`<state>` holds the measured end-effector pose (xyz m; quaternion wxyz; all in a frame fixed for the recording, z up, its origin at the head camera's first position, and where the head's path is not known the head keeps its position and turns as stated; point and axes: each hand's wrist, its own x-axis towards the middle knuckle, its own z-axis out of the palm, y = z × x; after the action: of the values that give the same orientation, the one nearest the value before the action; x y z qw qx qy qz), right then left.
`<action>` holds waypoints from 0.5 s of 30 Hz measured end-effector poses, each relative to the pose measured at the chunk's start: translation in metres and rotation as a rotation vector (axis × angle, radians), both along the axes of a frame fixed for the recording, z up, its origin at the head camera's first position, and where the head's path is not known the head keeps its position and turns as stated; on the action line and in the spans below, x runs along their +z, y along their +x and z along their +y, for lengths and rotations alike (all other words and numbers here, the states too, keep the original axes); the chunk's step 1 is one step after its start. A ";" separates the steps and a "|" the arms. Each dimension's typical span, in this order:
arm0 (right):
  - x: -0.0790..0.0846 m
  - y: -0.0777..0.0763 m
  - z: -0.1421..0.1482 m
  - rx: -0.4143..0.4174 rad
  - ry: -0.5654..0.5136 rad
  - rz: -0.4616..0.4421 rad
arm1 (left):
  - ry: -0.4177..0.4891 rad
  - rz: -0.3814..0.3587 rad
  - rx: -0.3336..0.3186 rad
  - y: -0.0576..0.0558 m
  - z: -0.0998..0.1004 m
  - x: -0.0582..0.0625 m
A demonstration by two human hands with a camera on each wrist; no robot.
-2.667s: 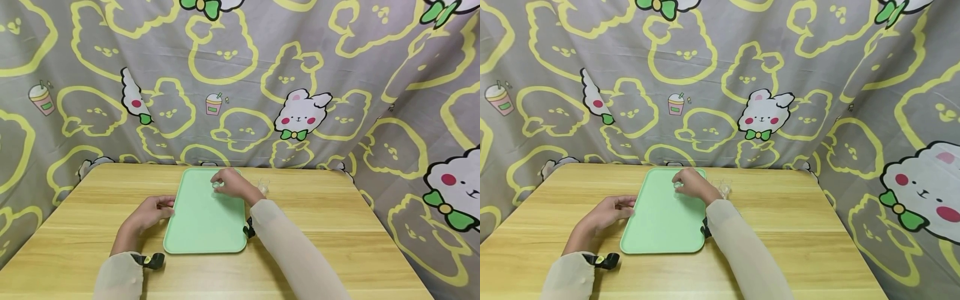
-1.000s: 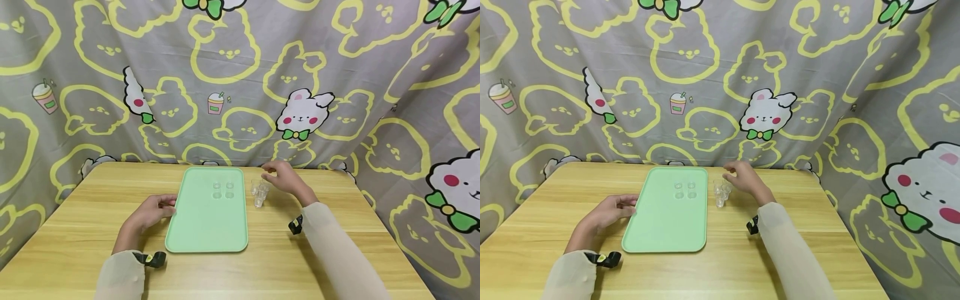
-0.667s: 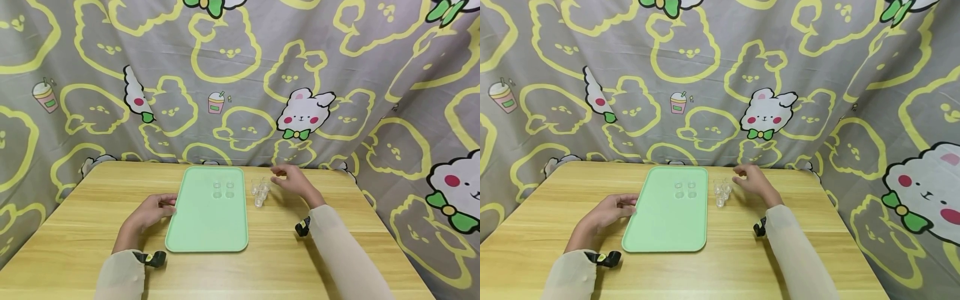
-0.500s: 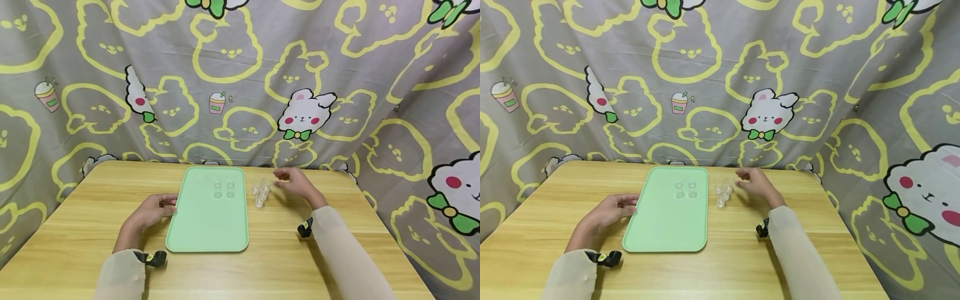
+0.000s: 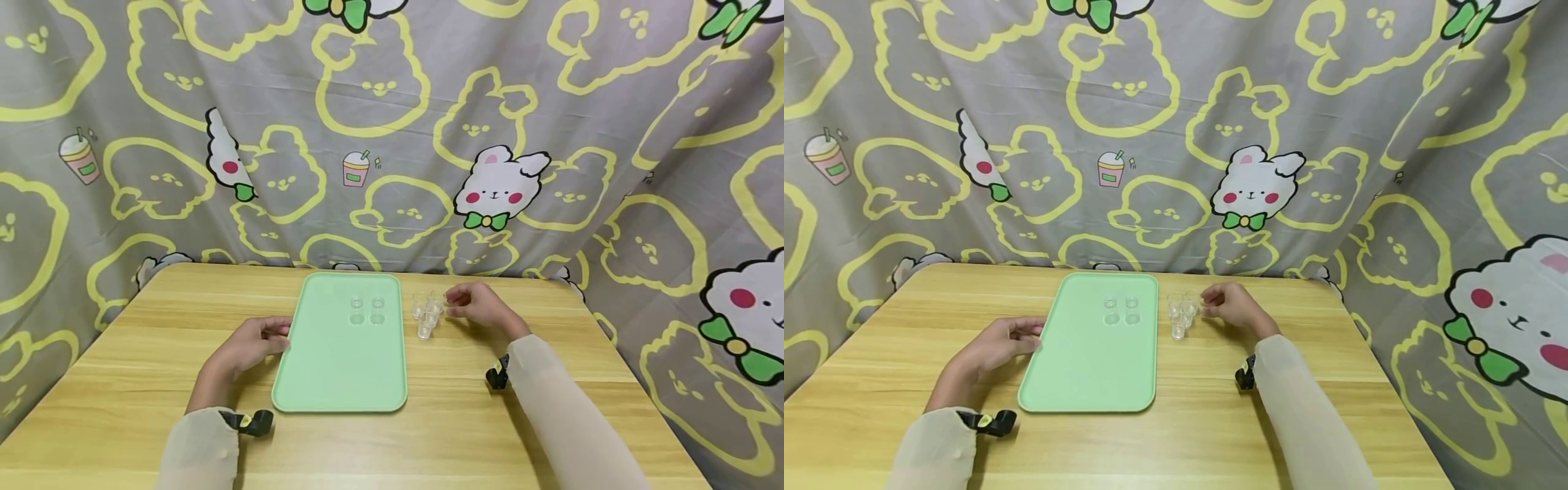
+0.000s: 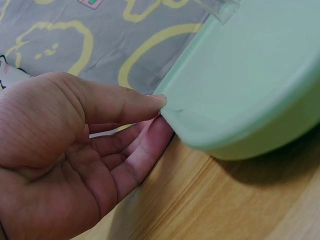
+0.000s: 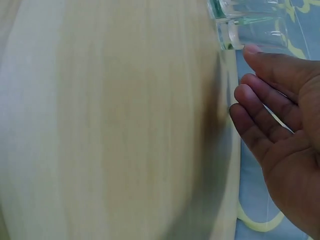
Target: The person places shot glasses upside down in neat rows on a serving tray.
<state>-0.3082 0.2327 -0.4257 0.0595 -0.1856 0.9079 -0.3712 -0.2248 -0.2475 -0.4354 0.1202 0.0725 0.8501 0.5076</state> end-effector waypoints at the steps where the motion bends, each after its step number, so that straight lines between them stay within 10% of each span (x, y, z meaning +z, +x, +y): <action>1: 0.000 0.000 -0.001 0.000 0.003 -0.001 | -0.003 -0.001 0.002 -0.001 0.000 0.000; 15: -0.004 -0.005 -0.016 0.016 0.003 -0.011 | -0.002 -0.019 0.013 0.000 0.001 0.001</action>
<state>-0.3129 0.2169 -0.4293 0.0678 -0.1906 0.9066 -0.3703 -0.2247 -0.2465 -0.4341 0.1250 0.0621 0.8498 0.5083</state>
